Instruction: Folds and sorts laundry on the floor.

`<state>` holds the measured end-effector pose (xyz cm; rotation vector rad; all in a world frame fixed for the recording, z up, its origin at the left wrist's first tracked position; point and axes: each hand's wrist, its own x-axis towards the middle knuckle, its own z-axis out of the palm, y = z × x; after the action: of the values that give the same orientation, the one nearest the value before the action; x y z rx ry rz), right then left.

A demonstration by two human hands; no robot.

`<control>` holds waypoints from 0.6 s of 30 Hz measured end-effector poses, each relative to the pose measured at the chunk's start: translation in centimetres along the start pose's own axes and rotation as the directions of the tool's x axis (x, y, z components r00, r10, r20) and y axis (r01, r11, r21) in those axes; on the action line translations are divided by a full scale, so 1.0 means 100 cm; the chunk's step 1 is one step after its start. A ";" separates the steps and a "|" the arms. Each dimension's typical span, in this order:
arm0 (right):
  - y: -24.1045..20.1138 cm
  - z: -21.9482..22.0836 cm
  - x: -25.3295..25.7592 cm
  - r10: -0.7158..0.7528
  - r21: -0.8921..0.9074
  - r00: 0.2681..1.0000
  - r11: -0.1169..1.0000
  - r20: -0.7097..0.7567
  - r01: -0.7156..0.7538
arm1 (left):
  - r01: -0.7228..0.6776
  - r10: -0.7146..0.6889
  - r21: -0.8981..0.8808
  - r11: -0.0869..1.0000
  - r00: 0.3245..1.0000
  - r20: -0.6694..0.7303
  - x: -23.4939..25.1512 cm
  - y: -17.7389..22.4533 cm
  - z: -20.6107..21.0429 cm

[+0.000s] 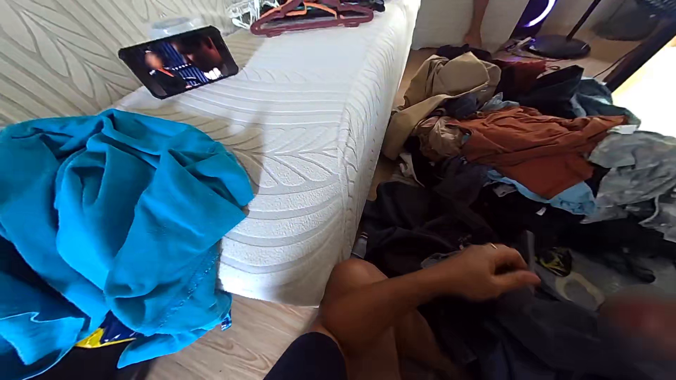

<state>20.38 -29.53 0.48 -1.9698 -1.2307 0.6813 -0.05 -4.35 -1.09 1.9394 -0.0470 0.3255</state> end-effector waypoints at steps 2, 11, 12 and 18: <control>-0.021 0.048 0.023 -0.075 0.150 0.997 0.986 0.024 0.071 | -0.125 0.125 0.005 0.992 0.989 0.081 -0.003 -0.004 0.022; -0.008 0.163 0.023 0.359 0.645 0.807 0.763 -0.470 0.037 | 0.047 -0.101 0.343 0.938 0.985 0.142 -0.001 -0.027 0.026; -0.008 0.159 0.022 0.344 0.608 0.793 0.792 -0.503 0.042 | 0.120 -0.214 0.460 0.880 0.964 0.158 0.002 -0.027 0.026; -0.014 0.133 0.017 0.121 0.271 0.618 0.950 -0.777 0.154 | 0.316 -0.685 0.723 0.614 0.668 0.290 0.004 -0.037 0.032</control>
<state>10.48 -23.71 -6.66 -1.6620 -0.5309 -0.0633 1.67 -5.81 -5.40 2.5346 0.3077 -0.7414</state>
